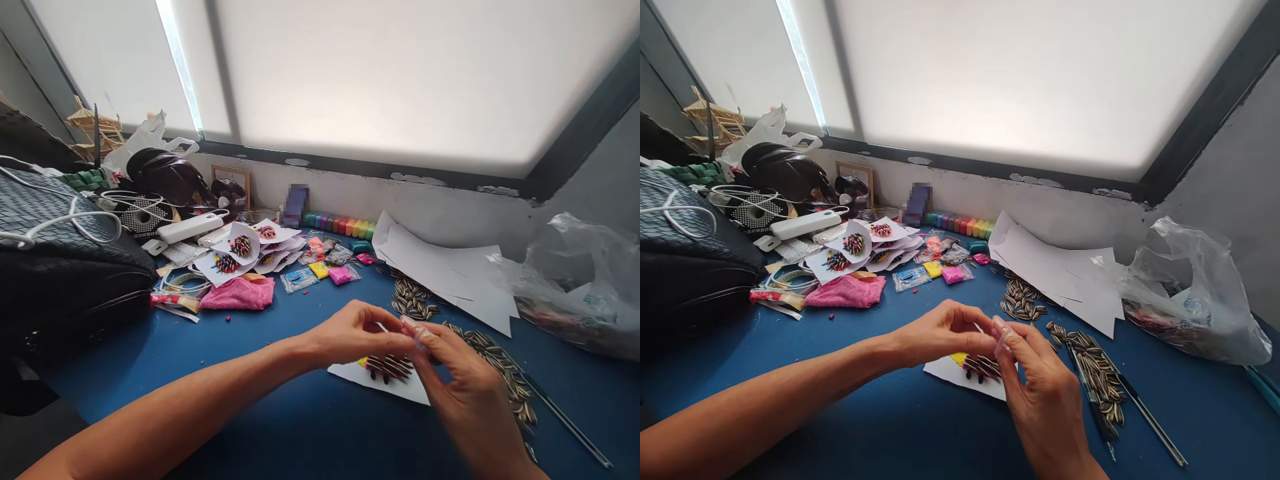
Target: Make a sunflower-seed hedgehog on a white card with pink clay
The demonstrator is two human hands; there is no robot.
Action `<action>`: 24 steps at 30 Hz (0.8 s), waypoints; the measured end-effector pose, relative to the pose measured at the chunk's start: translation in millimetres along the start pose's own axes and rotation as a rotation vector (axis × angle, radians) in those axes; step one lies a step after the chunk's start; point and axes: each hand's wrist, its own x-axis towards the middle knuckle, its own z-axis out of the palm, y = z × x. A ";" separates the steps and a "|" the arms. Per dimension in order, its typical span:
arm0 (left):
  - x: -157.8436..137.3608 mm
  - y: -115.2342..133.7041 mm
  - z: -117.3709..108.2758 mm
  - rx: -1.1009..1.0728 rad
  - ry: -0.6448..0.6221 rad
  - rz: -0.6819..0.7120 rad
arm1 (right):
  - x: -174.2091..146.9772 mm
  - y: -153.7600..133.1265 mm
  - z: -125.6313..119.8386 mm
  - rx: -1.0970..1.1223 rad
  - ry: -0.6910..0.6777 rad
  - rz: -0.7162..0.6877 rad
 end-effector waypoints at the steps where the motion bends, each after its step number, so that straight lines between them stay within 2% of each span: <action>1: -0.2 -0.6 1.0 0.020 0.006 -0.018 | -0.2 0.0 -0.1 -0.048 0.006 -0.034; 5: -2.0 -2.5 8.5 0.021 0.059 -0.061 | -2.1 -2.5 3.4 -0.126 -0.005 -0.125; 6: -2.4 -2.3 10.0 0.094 0.098 -0.040 | -2.5 -3.5 4.6 -0.136 -0.011 -0.135; 10: -1.0 0.2 6.6 0.625 0.359 0.171 | -3.4 -8.0 6.4 -0.155 -0.052 -0.162; 11: 0.1 0.8 3.6 0.665 0.385 0.201 | -3.4 -9.0 5.6 -0.142 -0.054 -0.167; 13: 2.4 1.4 -2.4 0.535 0.370 0.206 | -3.0 -10.6 2.7 -0.099 -0.028 -0.153; 16: 3.3 1.0 -4.9 0.328 0.309 0.211 | -1.1 -12.0 -2.1 -0.050 0.020 -0.033; 20: -1.3 1.0 3.4 0.426 0.277 0.234 | 1.1 -12.2 -2.1 0.017 -0.028 0.181; 24: -5.3 3.1 8.8 0.450 0.322 0.254 | 2.9 -12.0 1.1 0.099 -0.014 0.372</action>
